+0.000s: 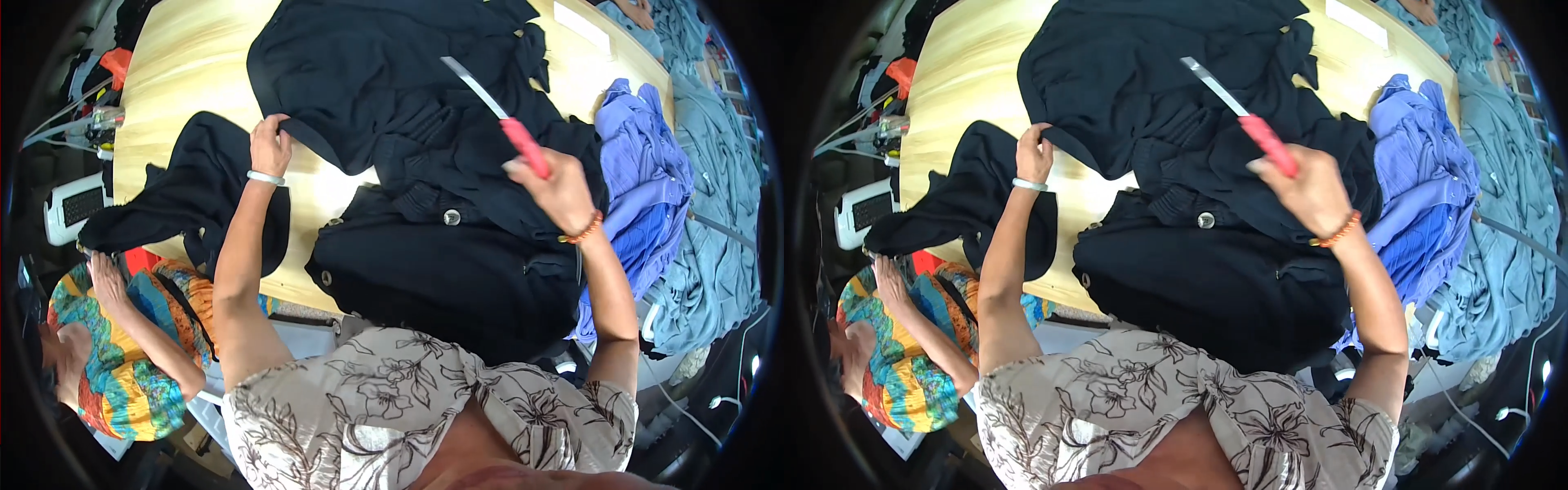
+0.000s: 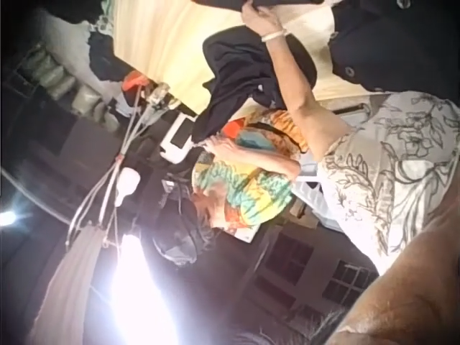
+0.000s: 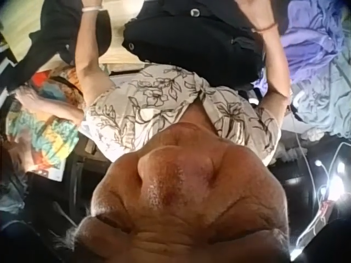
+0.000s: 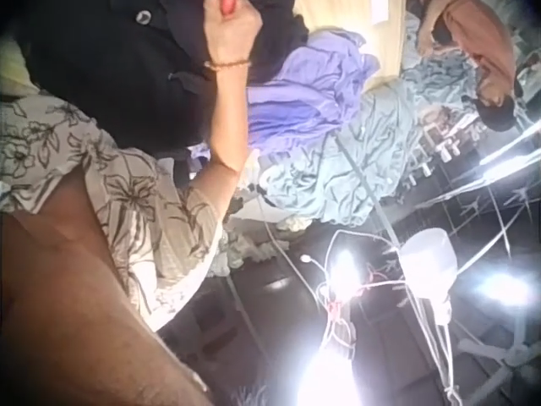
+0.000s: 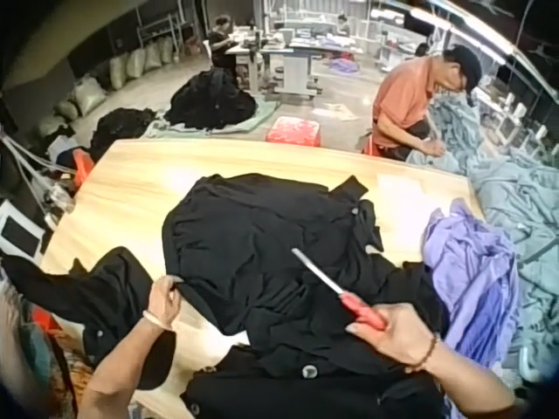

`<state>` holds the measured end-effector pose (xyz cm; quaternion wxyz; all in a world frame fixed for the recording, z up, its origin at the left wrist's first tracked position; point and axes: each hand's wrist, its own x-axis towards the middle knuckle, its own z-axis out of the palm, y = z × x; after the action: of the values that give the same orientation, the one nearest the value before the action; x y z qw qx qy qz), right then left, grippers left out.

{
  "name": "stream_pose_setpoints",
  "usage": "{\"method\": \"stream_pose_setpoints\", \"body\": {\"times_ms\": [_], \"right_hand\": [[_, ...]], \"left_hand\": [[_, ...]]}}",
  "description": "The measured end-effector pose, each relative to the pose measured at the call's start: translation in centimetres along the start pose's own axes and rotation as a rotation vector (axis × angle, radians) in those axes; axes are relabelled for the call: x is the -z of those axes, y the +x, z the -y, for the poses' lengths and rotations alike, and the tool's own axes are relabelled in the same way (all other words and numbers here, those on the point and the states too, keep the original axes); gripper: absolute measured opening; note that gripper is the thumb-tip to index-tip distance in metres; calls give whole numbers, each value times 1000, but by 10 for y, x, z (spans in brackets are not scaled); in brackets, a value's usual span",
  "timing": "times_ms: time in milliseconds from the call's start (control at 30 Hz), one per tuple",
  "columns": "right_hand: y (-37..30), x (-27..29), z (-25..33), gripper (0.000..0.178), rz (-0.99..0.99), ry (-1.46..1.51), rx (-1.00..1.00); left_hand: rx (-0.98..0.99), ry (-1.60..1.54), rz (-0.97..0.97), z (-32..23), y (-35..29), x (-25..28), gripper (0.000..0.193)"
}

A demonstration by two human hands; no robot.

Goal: Trimming loose threads from black garments with gold eyelets using scissors and inspecting the finish.

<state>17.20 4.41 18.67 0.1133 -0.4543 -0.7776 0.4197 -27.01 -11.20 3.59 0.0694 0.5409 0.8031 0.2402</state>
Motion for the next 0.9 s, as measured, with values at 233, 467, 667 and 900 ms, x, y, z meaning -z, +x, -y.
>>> {"method": "stream_pose_setpoints", "body": {"times_ms": [233, 467, 667, 900], "right_hand": [[20, -67, 83, 70, -43, -178, 295], [61, -41, 55, 29, -538, -340, 297], [22, 101, 24, 52, -752, -614, 76], [-149, 207, 7, 29, -616, -318, 157]], "left_hand": [[-425, -354, -75, -220, -10, 101, 33], [-560, -358, -254, -274, -35, 157, 34], [-255, -447, -93, -249, -60, 177, 28], [-473, -1089, 973, -276, -92, 185, 21]]}}
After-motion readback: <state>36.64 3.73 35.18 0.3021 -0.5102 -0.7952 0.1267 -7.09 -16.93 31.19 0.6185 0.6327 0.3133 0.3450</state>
